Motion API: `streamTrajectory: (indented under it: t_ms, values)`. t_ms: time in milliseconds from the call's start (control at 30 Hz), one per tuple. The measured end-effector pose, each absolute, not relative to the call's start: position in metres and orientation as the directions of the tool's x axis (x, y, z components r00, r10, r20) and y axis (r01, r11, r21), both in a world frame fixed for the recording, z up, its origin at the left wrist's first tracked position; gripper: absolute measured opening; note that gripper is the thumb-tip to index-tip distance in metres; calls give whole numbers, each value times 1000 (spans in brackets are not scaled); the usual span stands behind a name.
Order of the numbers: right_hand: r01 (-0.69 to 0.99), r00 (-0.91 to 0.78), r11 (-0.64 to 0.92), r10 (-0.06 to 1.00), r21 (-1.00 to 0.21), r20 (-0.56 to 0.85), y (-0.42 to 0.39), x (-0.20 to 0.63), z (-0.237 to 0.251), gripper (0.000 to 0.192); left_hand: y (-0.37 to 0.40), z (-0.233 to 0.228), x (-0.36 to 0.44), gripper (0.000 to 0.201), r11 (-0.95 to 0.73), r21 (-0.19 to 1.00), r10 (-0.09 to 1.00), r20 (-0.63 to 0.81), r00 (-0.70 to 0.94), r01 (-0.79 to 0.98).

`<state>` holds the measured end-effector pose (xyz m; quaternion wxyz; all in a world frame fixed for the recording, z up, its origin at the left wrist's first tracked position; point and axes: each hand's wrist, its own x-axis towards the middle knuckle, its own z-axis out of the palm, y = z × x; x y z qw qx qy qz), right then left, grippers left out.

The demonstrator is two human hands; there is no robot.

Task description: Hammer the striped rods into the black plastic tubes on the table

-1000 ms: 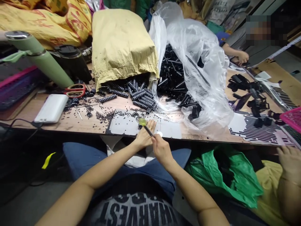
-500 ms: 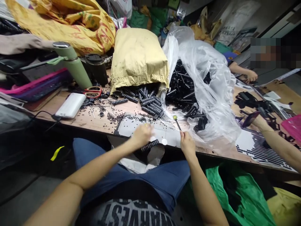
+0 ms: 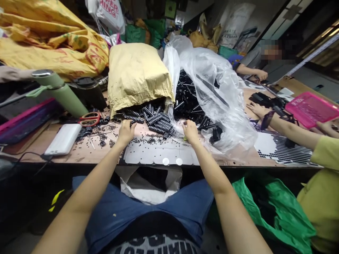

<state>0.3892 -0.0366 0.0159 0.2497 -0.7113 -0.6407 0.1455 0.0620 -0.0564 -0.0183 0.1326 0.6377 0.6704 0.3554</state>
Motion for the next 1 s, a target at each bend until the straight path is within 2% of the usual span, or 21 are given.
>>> streamTrajectory:
  t_ms: [67,100,133,200,267,467,567,633,700,767,800,833,900,1000]
  values:
    - [775,221,-138,974,-616,60,-9,377,19,31,-69,-12,80,33,-69,877,971,168,-169,476]
    - [748,238,-156,971,-645,40,1,372,20,31,-75,-9,90,35,-42,950,985,91,-145,311]
    - [725,239,-161,971,-670,26,8,367,21,29,-81,-6,98,38,-4,989,993,21,-116,151]
    - [665,234,-168,972,-728,-10,14,363,22,16,-95,0,111,44,69,992,995,-77,-67,-104]
    - [590,235,-174,971,-789,-39,7,365,22,6,-108,6,120,48,133,959,989,-145,-34,-250]
    - [342,235,-169,968,-924,-90,-70,377,8,29,-126,13,160,49,257,928,964,-266,3,-269]
    - [178,66,-141,989,-974,-132,-120,365,-4,37,-125,15,190,47,261,902,965,-258,55,-343]
    - [133,-83,-55,994,-990,-66,-144,359,-5,48,-126,17,202,43,243,896,969,-238,61,-371]
    - [279,-197,159,975,-947,106,-156,360,4,66,-130,18,203,40,246,922,969,-228,95,-300]
    - [485,-353,411,899,-771,257,-158,365,19,92,-135,19,199,37,266,950,954,-236,184,-163]
    - [547,-440,503,853,-669,282,-156,368,27,102,-137,19,197,37,266,958,945,-237,224,-110]
    - [580,-502,562,817,-590,284,-153,370,34,107,-139,19,194,37,257,963,941,-229,251,-85]
    - [602,-545,605,789,-522,285,-149,372,40,111,-142,19,191,39,233,962,943,-188,275,-140]
    - [585,-482,595,801,-551,355,-151,369,38,118,-145,22,190,49,203,925,959,-122,255,-322]
